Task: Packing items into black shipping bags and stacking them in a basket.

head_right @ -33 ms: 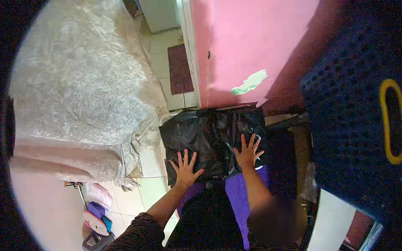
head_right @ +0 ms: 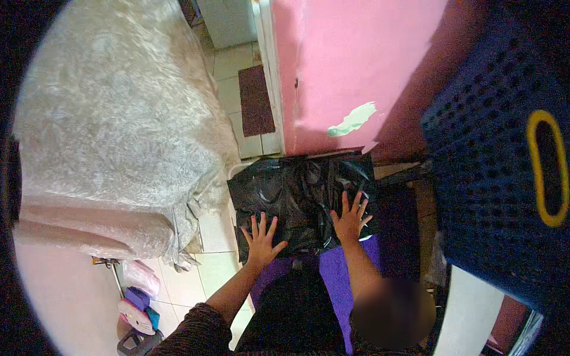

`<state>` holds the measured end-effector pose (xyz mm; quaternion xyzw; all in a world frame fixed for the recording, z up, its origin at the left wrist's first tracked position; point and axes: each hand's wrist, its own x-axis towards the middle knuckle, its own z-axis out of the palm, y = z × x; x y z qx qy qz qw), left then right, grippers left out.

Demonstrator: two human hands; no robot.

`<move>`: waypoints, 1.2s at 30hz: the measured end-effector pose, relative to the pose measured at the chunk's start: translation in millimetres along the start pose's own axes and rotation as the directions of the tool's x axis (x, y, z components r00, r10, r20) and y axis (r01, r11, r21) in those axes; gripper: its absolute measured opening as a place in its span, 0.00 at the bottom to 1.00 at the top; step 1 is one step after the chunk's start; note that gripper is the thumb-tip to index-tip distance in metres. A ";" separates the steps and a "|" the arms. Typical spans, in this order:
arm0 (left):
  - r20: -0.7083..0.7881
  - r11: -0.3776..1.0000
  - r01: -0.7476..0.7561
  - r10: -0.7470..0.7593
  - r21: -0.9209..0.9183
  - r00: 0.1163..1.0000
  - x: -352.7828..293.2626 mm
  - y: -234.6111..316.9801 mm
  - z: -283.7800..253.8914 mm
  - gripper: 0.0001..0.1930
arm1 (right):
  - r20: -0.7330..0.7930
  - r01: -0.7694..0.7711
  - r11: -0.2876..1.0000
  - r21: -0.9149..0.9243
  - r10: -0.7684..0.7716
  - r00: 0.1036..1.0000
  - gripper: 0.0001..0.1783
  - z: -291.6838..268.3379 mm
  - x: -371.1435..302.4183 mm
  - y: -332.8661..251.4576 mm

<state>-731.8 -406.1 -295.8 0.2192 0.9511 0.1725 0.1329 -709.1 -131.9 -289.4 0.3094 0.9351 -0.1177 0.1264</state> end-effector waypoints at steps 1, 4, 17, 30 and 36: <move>-0.056 0.995 -0.058 0.053 -0.084 0.997 -7.3 -3.8 -14.8 0.41 | -0.114 0.023 0.998 0.054 -0.017 0.993 0.46 -0.6 -12.8 1.9; -0.021 0.991 -0.121 0.122 0.052 0.992 -48.0 -5.1 -59.6 0.42 | -0.118 0.042 0.994 0.102 -0.030 0.993 0.44 -17.4 -82.3 -2.8; 0.432 0.971 -0.218 0.157 0.095 0.888 -154.7 28.5 -193.0 0.40 | 0.151 0.194 0.725 0.661 -0.382 0.912 0.35 -273.2 -331.8 89.1; -0.048 0.126 -0.105 0.389 -0.986 0.920 7.2 369.4 -486.4 0.35 | -0.452 0.453 -0.340 0.824 0.088 0.888 0.28 -611.2 -259.1 144.4; 0.063 0.023 0.060 0.143 -0.998 0.988 54.9 441.0 -495.5 0.46 | -0.310 0.355 -0.402 0.844 0.176 0.934 0.35 -636.7 -170.4 140.2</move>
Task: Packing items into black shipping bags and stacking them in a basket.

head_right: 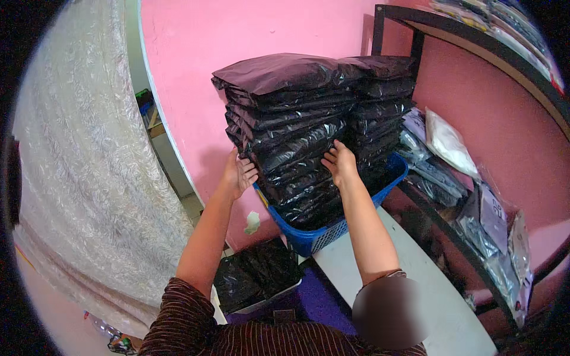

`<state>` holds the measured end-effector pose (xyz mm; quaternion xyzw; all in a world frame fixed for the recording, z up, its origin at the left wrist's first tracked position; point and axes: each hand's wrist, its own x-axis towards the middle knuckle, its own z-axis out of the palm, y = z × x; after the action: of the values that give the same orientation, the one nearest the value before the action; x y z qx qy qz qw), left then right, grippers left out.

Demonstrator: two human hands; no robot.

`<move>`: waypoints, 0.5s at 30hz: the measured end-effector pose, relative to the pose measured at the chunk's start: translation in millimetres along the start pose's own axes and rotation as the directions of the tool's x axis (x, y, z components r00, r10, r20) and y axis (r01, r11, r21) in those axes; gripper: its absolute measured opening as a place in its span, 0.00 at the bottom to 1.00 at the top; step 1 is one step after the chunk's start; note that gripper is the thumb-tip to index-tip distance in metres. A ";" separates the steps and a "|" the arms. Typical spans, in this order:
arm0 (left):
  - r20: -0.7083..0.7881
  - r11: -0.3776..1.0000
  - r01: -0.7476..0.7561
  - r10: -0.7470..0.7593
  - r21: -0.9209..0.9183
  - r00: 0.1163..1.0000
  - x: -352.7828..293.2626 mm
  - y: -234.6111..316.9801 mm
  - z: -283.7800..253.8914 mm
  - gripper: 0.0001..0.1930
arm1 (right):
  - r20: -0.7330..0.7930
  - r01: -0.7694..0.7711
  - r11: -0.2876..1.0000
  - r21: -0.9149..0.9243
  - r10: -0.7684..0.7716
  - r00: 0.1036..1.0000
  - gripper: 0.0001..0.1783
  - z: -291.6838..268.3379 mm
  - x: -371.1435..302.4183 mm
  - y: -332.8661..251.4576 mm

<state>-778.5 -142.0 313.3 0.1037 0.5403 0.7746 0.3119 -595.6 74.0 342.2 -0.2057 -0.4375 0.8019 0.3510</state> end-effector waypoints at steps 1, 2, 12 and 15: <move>0.124 0.999 0.037 -0.038 0.007 0.992 7.8 2.5 1.6 0.48 | -0.042 0.010 1.000 0.015 -0.009 0.999 0.37 -4.1 12.3 0.4; 0.120 0.999 0.032 -0.032 0.006 0.992 14.7 0.8 6.3 0.48 | -0.085 0.019 0.999 0.030 -0.017 0.996 0.40 -8.2 24.2 1.0; 0.208 0.975 -0.013 0.061 -0.223 0.976 4.8 26.4 51.8 0.47 | -0.069 -0.062 0.996 -0.068 0.057 0.996 0.58 -2.0 55.2 -22.2; 0.269 0.963 -0.001 0.076 -0.270 0.960 6.4 36.3 51.1 0.47 | -0.016 -0.063 0.981 -0.184 0.061 0.998 0.55 4.3 58.6 -23.0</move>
<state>-771.5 -106.7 365.1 0.1785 0.3798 0.8242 0.3803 -628.8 123.6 362.6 -0.2551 -0.5015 0.7674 0.3074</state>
